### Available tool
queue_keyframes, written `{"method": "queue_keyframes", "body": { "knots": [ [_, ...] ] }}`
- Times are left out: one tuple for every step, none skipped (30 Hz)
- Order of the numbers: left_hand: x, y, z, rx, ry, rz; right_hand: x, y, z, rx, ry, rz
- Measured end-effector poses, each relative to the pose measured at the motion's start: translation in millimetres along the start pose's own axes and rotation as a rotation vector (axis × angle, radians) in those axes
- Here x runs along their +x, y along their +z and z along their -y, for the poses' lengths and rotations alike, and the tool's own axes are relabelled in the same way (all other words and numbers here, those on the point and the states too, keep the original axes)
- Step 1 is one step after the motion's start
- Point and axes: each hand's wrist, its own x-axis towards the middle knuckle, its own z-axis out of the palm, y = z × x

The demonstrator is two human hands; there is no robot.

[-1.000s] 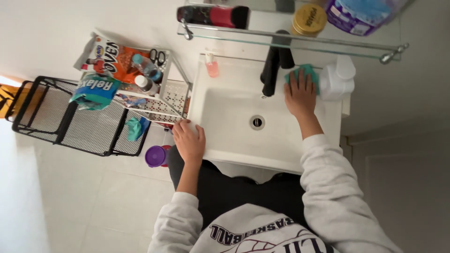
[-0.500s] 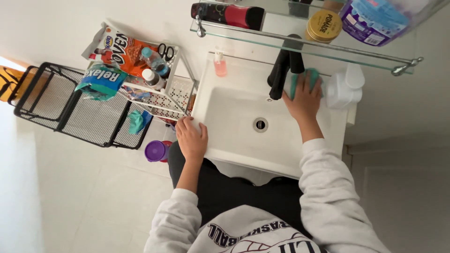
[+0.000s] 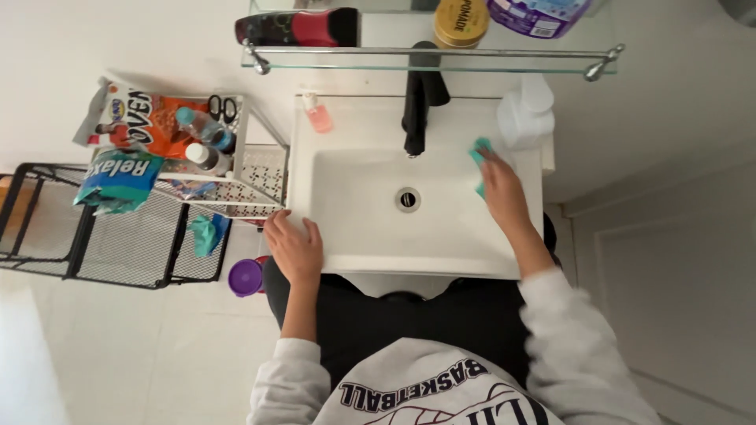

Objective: Cleaning a bathroom sink and faucet using a cloth and spray cleaner.

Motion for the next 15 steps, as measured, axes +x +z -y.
{"method": "queue_keyframes", "body": {
  "knots": [
    [-0.6,1.1,1.4,0.01,0.003,-0.009,-19.7,-3.7,-14.8,0.348,0.318,0.007],
    [-1.6,2.1,2.7,0.021,0.004,-0.02,-38.5,-7.5,-29.7,0.697,0.631,0.016],
    [-0.7,2.5,3.2,0.017,0.006,-0.018,-44.6,-24.5,-22.4,0.694,0.633,0.013],
    [-0.4,3.1,3.4,0.018,0.015,-0.014,-51.9,-41.9,-15.3,0.55,0.68,-0.046],
    [-0.3,3.9,3.5,0.019,0.024,-0.01,-59.3,-59.4,-8.2,0.405,0.726,-0.104],
    [0.0,2.9,2.3,0.012,0.027,-0.004,-62.4,-61.9,-12.5,0.4,0.731,-0.109],
    [0.3,1.8,0.9,0.019,0.017,-0.003,-65.6,-64.6,-16.9,0.213,0.372,-0.192],
    [1.5,1.3,-0.8,0.025,0.009,-0.001,-68.6,-67.5,-21.2,0.025,0.009,-0.256],
    [-0.1,1.4,-2.5,0.017,0.015,0.004,-72.7,-58.0,-30.4,0.017,0.015,-0.261],
    [0.0,0.9,-3.3,0.021,0.001,0.004,-72.9,-46.2,-39.5,0.083,0.186,-0.114],
    [0.3,0.1,-3.5,0.025,-0.013,0.005,-73.0,-34.3,-48.1,0.152,0.351,0.04],
    [-0.2,1.5,-2.6,0.025,-0.013,0.001,-69.7,-34.2,-40.2,0.154,0.348,0.038],
    [-0.5,2.7,-1.1,0.048,0.001,0.0,-66.5,-33.8,-31.8,-0.194,0.16,0.08],
    [-1.5,2.9,1.1,0.074,0.011,-0.004,-61.9,-32.0,-23.4,-0.536,-0.039,0.125],
    [2.9,4.1,0.4,0.078,0.008,-0.011,-50.6,-29.0,-26.0,-0.532,-0.047,0.124]
  ]
}}
